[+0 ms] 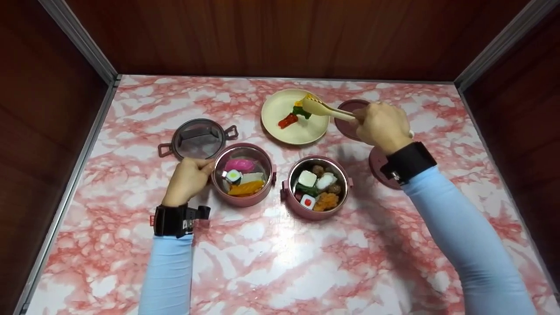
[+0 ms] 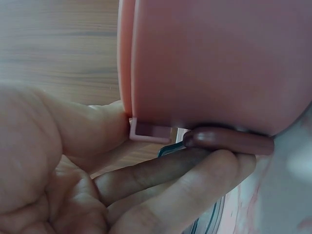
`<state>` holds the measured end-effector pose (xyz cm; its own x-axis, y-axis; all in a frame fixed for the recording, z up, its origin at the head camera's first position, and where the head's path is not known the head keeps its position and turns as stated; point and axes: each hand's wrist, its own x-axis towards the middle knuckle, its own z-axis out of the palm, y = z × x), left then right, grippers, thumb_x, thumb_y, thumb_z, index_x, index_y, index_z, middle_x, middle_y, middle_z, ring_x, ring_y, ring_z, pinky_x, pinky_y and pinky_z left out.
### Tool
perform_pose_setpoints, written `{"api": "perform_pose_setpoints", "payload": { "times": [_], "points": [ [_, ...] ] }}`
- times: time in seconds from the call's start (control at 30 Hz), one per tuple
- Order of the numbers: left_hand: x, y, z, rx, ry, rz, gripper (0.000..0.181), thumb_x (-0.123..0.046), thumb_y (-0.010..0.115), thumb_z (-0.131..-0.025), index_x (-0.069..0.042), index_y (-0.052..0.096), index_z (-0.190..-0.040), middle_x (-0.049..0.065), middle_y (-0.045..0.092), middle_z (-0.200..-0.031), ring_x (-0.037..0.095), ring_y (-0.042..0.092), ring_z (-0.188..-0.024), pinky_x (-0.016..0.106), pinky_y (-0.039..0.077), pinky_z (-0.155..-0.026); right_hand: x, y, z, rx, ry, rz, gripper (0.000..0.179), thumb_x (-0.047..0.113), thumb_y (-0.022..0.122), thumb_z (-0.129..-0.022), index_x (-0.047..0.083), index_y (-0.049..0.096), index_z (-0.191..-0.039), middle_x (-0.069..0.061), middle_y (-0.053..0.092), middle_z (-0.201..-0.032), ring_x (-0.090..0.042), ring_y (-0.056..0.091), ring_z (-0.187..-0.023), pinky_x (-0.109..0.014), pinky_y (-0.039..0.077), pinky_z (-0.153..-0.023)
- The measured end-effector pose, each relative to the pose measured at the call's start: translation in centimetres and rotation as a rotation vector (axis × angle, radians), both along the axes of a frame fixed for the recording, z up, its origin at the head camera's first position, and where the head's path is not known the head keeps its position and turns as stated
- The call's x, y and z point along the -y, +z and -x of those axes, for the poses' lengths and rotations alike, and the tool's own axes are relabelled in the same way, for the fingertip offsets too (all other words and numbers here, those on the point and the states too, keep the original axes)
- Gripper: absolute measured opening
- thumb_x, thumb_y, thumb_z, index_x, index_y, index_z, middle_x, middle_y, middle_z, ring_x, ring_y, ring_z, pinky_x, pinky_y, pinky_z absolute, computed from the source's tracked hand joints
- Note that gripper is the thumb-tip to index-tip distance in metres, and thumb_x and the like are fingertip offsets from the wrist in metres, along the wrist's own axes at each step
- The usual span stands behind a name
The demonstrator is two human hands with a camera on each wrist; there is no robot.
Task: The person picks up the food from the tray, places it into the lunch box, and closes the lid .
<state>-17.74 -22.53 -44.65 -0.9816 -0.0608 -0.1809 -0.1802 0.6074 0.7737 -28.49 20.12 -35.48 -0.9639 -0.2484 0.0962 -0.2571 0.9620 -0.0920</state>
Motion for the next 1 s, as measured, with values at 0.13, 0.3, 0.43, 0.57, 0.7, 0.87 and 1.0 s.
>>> {"api": "perform_pose_setpoints", "payload": {
  "times": [0.13, 0.3, 0.43, 0.57, 0.7, 0.87, 1.0],
  "points": [
    [-0.1, 0.0, 0.0, -0.025, 0.002, 0.012, 0.027, -0.021, 0.059, -0.101, -0.007, 0.071, -0.121, 0.015, 0.073, -0.106, 0.027, 0.064, -0.09, 0.042, 0.048, -0.082, -0.1, 0.5, -0.5, 0.01, -0.01, -0.002, 0.014, 0.021, 0.062, -0.086, 0.022, 0.075, -0.092, -0.014, 0.064, -0.075, -0.041, 0.06, -0.07, -0.057, 0.044, -0.053],
    [-0.1, 0.0, 0.0, -0.028, -0.002, 0.006, 0.027, -0.02, 0.059, -0.101, -0.006, 0.071, -0.12, 0.016, 0.072, -0.106, 0.027, 0.065, -0.089, 0.042, 0.049, -0.081, 0.0, 1.8, -1.5, -0.037, 0.012, 0.002, 0.018, 0.018, 0.061, -0.085, 0.023, 0.076, -0.093, -0.013, 0.064, -0.074, -0.04, 0.06, -0.069, -0.056, 0.043, -0.05],
    [0.0, -0.1, 0.0, -0.014, -0.001, 0.002, 0.027, -0.02, 0.058, -0.101, -0.006, 0.071, -0.121, 0.015, 0.073, -0.101, 0.027, 0.067, -0.084, 0.038, 0.05, -0.074, 0.9, 2.8, -2.9, -0.101, 0.061, 0.016, 0.012, 0.024, 0.064, -0.088, 0.024, 0.076, -0.093, -0.01, 0.061, -0.069, -0.036, 0.058, -0.064, -0.054, 0.041, -0.047],
    [0.0, -0.1, 0.0, -0.004, -0.001, -0.001, 0.028, -0.021, 0.058, -0.101, -0.006, 0.07, -0.122, 0.016, 0.074, -0.1, 0.028, 0.068, -0.082, 0.037, 0.051, -0.072, 2.4, 3.7, -5.0, -0.174, 0.159, 0.03, 0.015, 0.034, 0.067, -0.092, 0.026, 0.078, -0.098, -0.005, 0.056, -0.06, -0.03, 0.053, -0.053, -0.048, 0.038, -0.04],
    [0.0, -0.2, 0.0, -0.022, -0.005, 0.006, 0.028, -0.021, 0.058, -0.101, -0.006, 0.07, -0.121, 0.016, 0.073, -0.102, 0.028, 0.067, -0.084, 0.041, 0.051, -0.077, 4.1, 4.2, -7.1, -0.226, 0.254, 0.021, 0.021, 0.036, 0.069, -0.092, 0.026, 0.078, -0.108, -0.001, 0.053, -0.055, -0.024, 0.047, -0.047, -0.042, 0.035, -0.036],
    [0.0, -0.2, 0.0, -0.037, -0.008, 0.017, 0.028, -0.022, 0.058, -0.101, -0.006, 0.07, -0.121, 0.016, 0.074, -0.1, 0.028, 0.067, -0.083, 0.043, 0.05, -0.079, 6.5, 4.5, -9.2, -0.171, 0.308, -0.044, 0.022, 0.036, 0.071, -0.091, 0.03, 0.077, -0.111, 0.001, 0.05, -0.053, -0.02, 0.044, -0.045, -0.039, 0.034, -0.035],
    [0.0, -0.2, 0.0, -0.042, -0.007, 0.018, 0.028, -0.022, 0.059, -0.1, -0.007, 0.071, -0.12, 0.015, 0.074, -0.096, 0.026, 0.066, -0.08, 0.041, 0.05, -0.076, 8.3, 4.3, -10.4, -0.102, 0.341, -0.138, 0.015, 0.035, 0.069, -0.092, 0.025, 0.075, -0.102, 0.002, 0.044, -0.052, -0.017, 0.039, -0.043, -0.036, 0.033, -0.035]
  ]
}}
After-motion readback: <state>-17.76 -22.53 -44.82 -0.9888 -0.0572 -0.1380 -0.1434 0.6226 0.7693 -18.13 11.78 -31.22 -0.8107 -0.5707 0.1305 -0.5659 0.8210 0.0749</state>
